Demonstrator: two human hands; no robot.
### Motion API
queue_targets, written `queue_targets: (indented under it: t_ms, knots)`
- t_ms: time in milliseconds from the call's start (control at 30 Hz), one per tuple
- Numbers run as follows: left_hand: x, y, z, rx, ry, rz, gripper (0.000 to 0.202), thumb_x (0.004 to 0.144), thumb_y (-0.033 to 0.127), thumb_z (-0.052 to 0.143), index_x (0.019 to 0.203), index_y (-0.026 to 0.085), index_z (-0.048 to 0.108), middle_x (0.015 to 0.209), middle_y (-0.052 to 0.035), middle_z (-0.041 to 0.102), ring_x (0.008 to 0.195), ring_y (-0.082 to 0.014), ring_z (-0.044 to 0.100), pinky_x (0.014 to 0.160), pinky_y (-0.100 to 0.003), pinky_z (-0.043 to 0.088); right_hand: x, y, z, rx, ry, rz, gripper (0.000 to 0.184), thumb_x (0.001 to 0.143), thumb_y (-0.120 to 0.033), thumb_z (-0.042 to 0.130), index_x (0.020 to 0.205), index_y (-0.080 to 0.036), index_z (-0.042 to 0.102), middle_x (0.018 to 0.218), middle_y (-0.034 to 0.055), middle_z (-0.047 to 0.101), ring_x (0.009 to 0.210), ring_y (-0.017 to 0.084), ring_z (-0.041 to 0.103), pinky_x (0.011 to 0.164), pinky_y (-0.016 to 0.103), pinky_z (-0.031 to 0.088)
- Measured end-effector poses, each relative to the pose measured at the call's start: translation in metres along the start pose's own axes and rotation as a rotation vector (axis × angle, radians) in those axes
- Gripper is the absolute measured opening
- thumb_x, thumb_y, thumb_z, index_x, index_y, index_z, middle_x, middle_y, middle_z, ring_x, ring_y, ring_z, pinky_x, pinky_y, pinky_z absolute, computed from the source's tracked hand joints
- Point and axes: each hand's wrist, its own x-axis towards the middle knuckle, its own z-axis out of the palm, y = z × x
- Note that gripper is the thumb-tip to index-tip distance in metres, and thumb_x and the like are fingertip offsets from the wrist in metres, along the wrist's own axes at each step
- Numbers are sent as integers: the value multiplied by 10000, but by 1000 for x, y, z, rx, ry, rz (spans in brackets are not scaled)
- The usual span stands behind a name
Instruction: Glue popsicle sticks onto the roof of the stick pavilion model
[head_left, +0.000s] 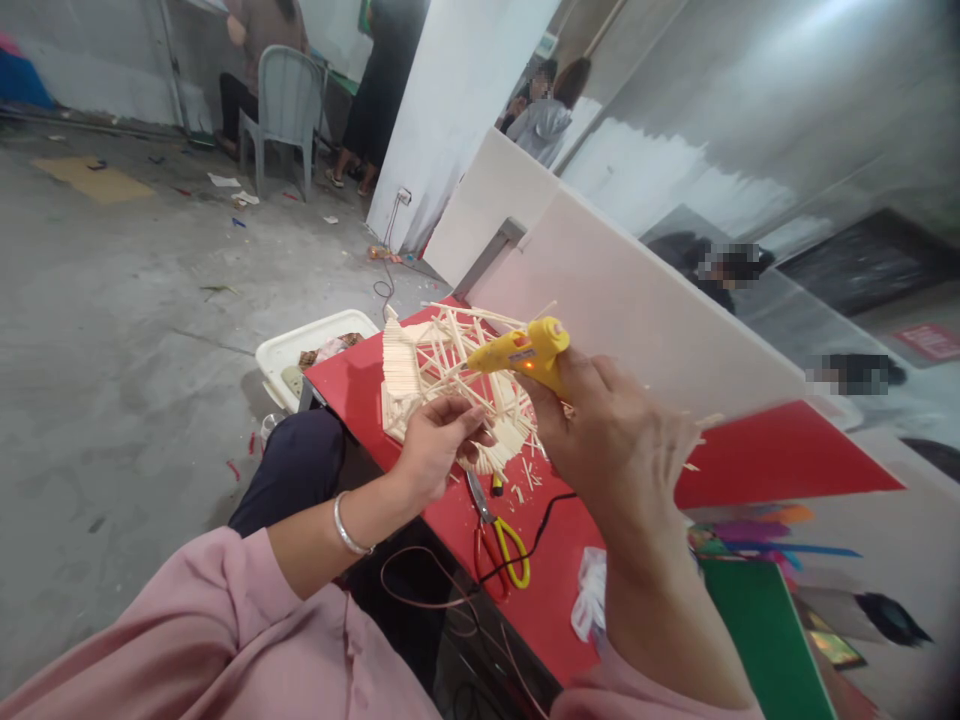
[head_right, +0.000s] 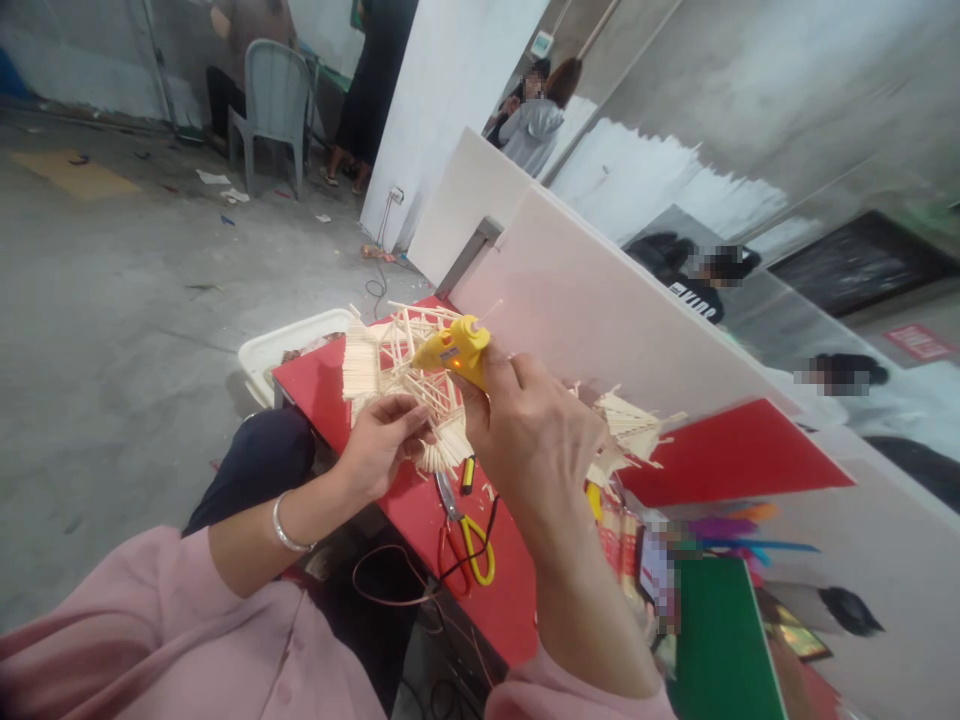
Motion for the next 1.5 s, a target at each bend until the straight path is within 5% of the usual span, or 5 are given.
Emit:
queue_targets:
  t_ms: [1500]
  knots:
    - [-2,-2,-1,13,-8,-8,456,516,397,891,694,155,547,602,9,641,489,-114,624,379,-165,379,-1,-4,-2,-30,11,47,402,959,-460,481,1183,-176,655,757,60,626,591,125,450,555,319,128]
